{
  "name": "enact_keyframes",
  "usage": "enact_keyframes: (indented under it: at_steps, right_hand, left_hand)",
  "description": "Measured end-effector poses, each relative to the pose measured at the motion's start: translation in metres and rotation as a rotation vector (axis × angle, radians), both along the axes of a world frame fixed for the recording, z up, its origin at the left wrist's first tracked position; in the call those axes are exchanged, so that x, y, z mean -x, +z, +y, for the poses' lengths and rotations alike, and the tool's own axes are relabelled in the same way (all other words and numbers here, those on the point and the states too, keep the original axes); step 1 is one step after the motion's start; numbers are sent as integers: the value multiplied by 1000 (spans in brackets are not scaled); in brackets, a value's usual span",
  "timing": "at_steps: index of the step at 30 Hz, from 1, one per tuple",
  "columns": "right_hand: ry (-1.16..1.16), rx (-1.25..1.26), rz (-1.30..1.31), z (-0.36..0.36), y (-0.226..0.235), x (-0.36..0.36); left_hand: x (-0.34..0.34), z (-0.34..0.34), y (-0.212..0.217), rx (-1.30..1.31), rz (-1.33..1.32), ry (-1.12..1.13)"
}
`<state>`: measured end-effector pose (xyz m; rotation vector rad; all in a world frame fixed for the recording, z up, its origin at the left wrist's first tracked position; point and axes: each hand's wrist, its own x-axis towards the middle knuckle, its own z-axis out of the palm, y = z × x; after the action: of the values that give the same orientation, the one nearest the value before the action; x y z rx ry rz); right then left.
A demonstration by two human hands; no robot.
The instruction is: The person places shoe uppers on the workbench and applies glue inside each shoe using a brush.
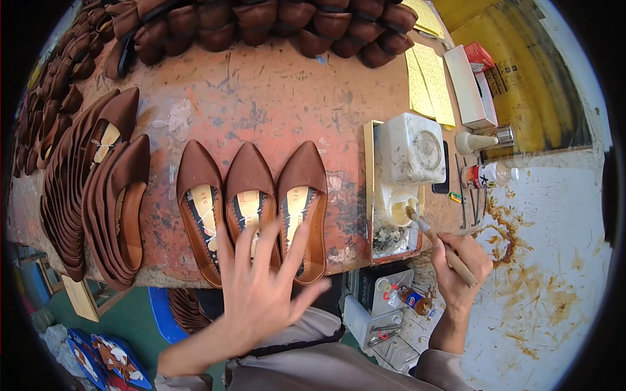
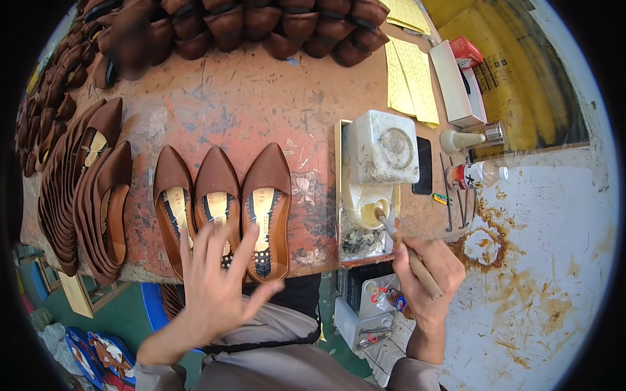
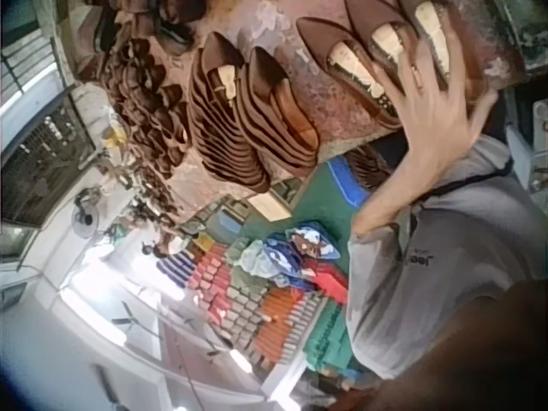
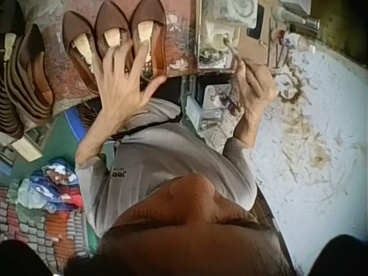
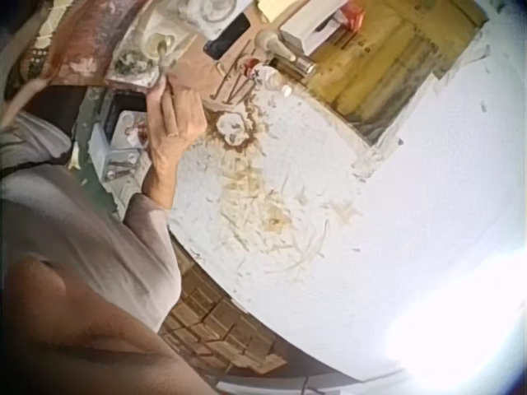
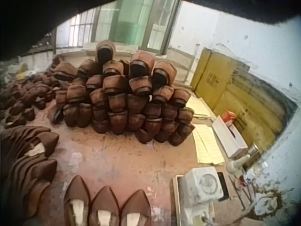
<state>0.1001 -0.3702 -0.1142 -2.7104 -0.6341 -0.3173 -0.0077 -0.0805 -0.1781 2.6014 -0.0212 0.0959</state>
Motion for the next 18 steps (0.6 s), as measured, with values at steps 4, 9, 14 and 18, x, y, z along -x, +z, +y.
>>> enact_keyframes:
  at_steps: [4, 9, 14, 18]
  right_hand:
    - [149, 35, 99, 13, 0, -3]
    - [86, 38, 35, 8, 4, -1]
    - [157, 100, 106, 6, -2, -3]
    - [24, 57, 79, 9, 3, -2]
  left_hand:
    - [-81, 12, -37, -139, -186, -195]
    - [-129, 0, -70, -339, -74, -335]
    - [-119, -4, -79, -276, -93, -228]
    - [-64, -7, -25, -200, 23, -126]
